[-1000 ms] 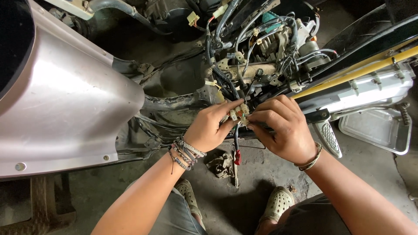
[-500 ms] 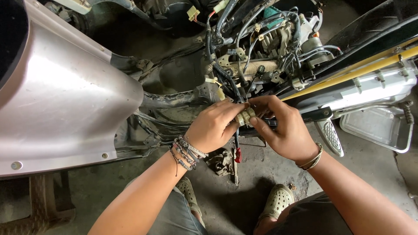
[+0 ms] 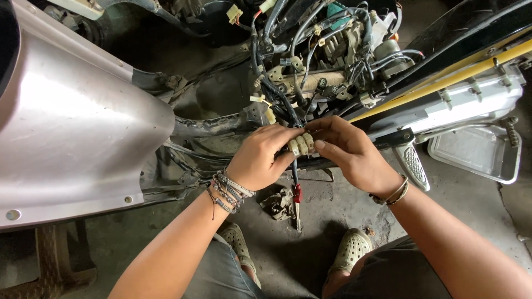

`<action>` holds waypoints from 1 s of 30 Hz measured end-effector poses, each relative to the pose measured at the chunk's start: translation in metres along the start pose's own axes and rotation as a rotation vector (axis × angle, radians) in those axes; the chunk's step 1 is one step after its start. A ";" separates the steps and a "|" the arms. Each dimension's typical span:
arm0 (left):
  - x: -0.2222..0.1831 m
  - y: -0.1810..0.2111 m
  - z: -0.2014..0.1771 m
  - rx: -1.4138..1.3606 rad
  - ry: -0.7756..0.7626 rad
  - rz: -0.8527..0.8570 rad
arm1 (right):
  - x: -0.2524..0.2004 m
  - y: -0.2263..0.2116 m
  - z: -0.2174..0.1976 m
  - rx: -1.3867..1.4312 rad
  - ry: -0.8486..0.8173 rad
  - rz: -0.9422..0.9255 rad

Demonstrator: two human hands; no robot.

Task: Repairing the electrical wiring system of a motorcycle by manipulating connectors and wires.

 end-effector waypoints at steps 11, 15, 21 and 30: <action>0.001 -0.002 -0.005 -0.072 0.001 -0.042 | 0.001 -0.002 0.006 -0.009 -0.031 -0.022; 0.003 0.004 -0.007 -0.083 -0.019 -0.050 | 0.000 -0.011 0.009 -0.058 -0.043 -0.021; 0.002 -0.001 -0.003 -0.062 -0.028 -0.046 | 0.000 -0.015 0.010 -0.119 -0.039 -0.054; 0.000 0.000 0.004 0.078 -0.070 0.030 | -0.001 -0.005 0.011 -0.116 0.032 -0.042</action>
Point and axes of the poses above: each hand's wrist, its own x-axis towards the middle knuckle, its own z-axis out of the palm, y = z × x, the point moved 8 cm from there along x, towards the middle knuckle, and after that the axes turned 4 degrees about y, right-handed, at the moved point
